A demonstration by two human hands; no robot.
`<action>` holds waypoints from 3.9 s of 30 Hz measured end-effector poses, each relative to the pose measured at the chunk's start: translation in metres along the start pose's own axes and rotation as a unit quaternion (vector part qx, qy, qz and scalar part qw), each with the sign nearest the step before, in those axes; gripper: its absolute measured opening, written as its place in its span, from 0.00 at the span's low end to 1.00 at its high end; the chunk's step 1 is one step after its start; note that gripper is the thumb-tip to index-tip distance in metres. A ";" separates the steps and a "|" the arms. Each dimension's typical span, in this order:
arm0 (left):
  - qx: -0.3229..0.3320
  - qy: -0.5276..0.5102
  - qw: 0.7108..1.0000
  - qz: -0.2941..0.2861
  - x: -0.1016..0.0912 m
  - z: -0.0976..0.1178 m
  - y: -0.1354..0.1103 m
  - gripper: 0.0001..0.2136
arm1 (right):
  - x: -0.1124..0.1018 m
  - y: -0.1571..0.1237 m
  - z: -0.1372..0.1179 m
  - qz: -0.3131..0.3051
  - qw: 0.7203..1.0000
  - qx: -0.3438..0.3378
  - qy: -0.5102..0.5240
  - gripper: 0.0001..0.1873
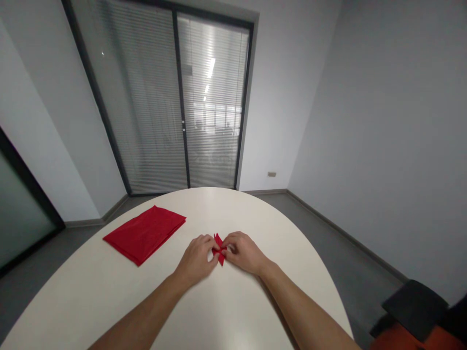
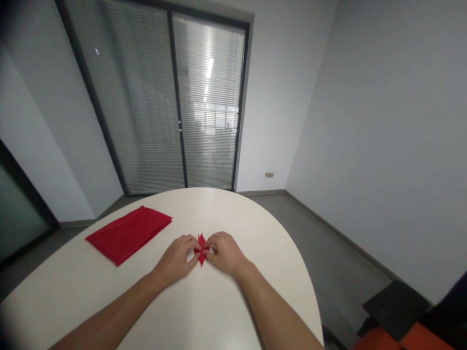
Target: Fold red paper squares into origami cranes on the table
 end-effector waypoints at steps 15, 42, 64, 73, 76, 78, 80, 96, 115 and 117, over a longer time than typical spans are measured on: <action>0.038 0.168 0.985 -0.018 -0.007 0.029 -0.005 0.10 | -0.005 -0.003 0.001 0.008 0.998 -0.035 0.043 0.08; -0.035 0.095 0.994 -0.040 -0.001 0.007 -0.003 0.12 | -0.005 -0.004 0.017 -0.006 1.000 0.030 -0.002 0.10; -0.053 0.080 0.994 -0.046 -0.003 0.003 -0.003 0.13 | -0.007 -0.002 0.018 0.037 0.987 0.064 0.144 0.07; -0.063 0.067 0.996 0.003 -0.008 -0.002 -0.002 0.10 | -0.007 -0.002 0.019 0.061 0.973 0.066 0.214 0.10; -0.085 0.028 0.995 0.041 -0.011 -0.010 -0.003 0.09 | -0.007 -0.004 0.020 0.066 0.967 0.059 0.241 0.20; -0.098 0.009 0.993 0.061 -0.012 -0.014 -0.003 0.09 | -0.005 -0.005 0.021 0.054 0.963 0.059 0.256 0.31; -0.099 -0.010 0.992 0.073 -0.013 -0.015 -0.003 0.09 | -0.002 -0.006 0.021 0.038 0.961 0.064 0.265 0.38; -0.064 -0.217 0.970 0.087 -0.009 -0.008 -0.001 0.10 | 0.000 0.001 0.019 0.067 0.961 0.064 0.261 0.10; -0.121 -0.384 0.909 0.106 0.005 -0.026 0.004 0.10 | 0.016 0.003 0.022 0.050 0.887 0.064 0.455 0.18; -0.123 -0.398 0.903 0.108 0.006 -0.027 0.004 0.11 | 0.017 0.003 0.024 0.053 0.888 0.057 0.453 0.16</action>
Point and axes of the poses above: each hand's wrist, its own y-axis towards the middle knuckle, its own x-axis out of the palm, z = x × y, the point moved 6 cm from there along y, towards the middle knuckle, and after that the axes turned 6 degrees about -z, right-handed, at the moved point
